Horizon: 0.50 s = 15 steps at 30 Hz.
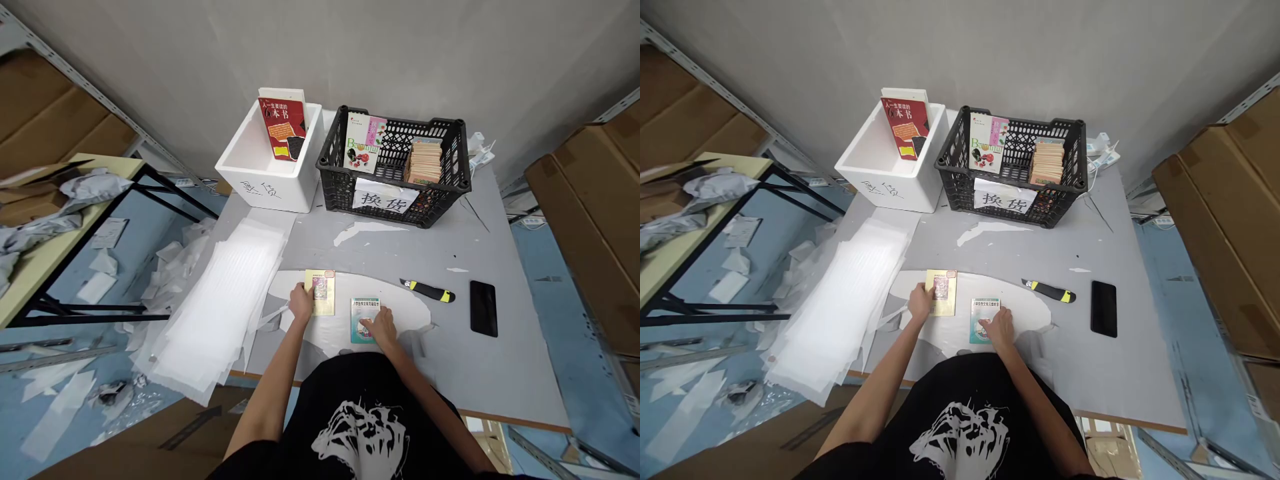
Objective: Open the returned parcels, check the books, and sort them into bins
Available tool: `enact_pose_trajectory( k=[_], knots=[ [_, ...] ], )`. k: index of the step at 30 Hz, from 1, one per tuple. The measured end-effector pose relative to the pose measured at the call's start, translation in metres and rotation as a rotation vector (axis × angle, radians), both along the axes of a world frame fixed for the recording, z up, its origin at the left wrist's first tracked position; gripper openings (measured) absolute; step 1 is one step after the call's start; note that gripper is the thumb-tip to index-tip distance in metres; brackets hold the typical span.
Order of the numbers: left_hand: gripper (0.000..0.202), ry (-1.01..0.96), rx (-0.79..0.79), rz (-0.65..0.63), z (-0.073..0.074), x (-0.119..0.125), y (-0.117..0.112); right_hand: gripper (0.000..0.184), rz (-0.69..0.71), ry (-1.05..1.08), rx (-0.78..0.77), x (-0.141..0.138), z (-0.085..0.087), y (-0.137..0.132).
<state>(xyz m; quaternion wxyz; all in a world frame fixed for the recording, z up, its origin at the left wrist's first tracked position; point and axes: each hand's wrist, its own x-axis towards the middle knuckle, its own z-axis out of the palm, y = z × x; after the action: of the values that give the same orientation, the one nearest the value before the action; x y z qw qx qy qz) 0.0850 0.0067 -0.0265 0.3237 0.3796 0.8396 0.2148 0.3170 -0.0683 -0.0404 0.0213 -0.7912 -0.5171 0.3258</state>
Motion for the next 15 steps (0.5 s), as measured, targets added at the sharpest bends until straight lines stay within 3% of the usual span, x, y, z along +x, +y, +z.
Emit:
enact_pose_trajectory(
  k=[2, 5, 7, 10, 13, 15],
  knots=[
    [0.029, 0.006, 0.076, -0.033, 0.003, 0.012, -0.005, 0.057, -0.014, -0.013, -0.003, -0.004, -0.001, -0.001],
    [0.024, -0.205, 0.155, -0.141, 0.005, 0.043, -0.025, 0.055, -0.027, -0.003, -0.005, -0.006, -0.001, 0.000],
    [0.013, -0.330, 0.119, -0.182, 0.002, 0.069, -0.043, 0.053, -0.032, 0.002, 0.006, -0.006, -0.002, 0.000],
    [0.015, -0.421, 0.080, -0.174, -0.006, 0.100, -0.064, 0.045, -0.048, 0.016, 0.037, -0.005, -0.005, -0.002],
    [0.022, -0.502, 0.097, -0.162, -0.007, 0.111, -0.070, 0.034, -0.103, 0.122, 0.117, -0.004, -0.006, -0.003],
    [0.027, -0.566, 0.136, -0.183, -0.001, 0.109, -0.067, 0.028, -0.146, 0.262, 0.250, -0.003, -0.002, -0.002]
  ],
)
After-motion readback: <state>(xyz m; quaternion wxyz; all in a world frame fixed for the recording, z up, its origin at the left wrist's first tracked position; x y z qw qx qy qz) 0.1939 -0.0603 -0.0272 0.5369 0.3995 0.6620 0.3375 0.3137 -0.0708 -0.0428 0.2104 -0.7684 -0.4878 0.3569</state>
